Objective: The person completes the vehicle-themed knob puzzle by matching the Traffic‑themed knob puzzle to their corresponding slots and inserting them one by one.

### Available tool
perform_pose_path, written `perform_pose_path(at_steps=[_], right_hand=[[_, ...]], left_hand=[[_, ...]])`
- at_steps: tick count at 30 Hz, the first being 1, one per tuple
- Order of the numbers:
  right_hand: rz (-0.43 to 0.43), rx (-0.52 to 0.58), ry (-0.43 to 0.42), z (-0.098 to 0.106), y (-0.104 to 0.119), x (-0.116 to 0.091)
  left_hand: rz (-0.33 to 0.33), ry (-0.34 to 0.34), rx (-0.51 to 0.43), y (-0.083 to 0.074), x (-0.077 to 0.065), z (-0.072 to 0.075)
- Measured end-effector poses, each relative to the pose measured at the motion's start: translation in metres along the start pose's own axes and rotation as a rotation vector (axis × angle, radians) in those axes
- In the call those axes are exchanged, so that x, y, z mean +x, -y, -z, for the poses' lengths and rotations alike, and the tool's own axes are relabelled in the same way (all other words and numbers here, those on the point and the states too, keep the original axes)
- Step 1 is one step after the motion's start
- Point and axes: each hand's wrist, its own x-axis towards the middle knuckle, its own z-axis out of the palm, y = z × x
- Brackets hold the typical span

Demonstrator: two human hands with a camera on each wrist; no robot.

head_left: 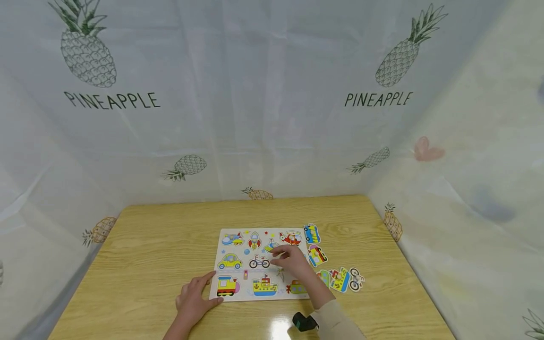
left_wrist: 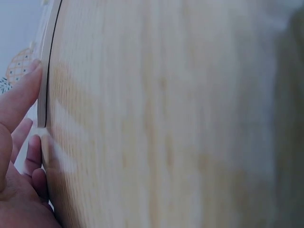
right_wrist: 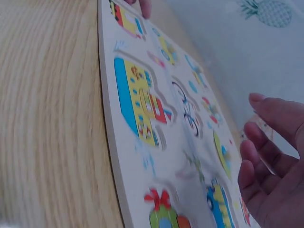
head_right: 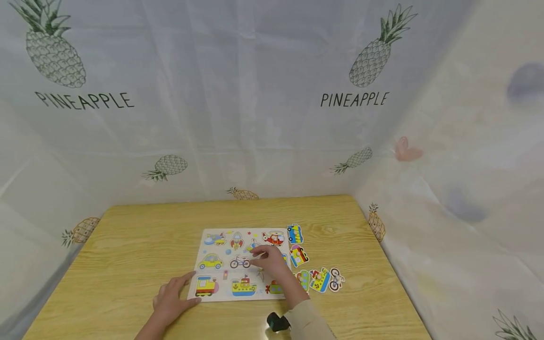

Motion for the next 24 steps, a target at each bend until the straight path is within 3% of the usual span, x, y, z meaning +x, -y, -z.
perform_pose_path(at_steps=[9, 18, 24], right_hand=[[-0.036, 0.008, -0.019, 0.038, -0.023, -0.029], [-0.148, 0.001, -0.21, 0.072, -0.038, -0.059], [-0.175, 0.045, -0.313, 0.092, -0.046, -0.077]], left_hand=[[0.008, 0.015, -0.01, -0.002, 0.0, 0.002], [0.018, 0.011, -0.009, 0.0, 0.0, -0.001], [0.024, 0.016, -0.007, -0.001, -0.001, 0.0]])
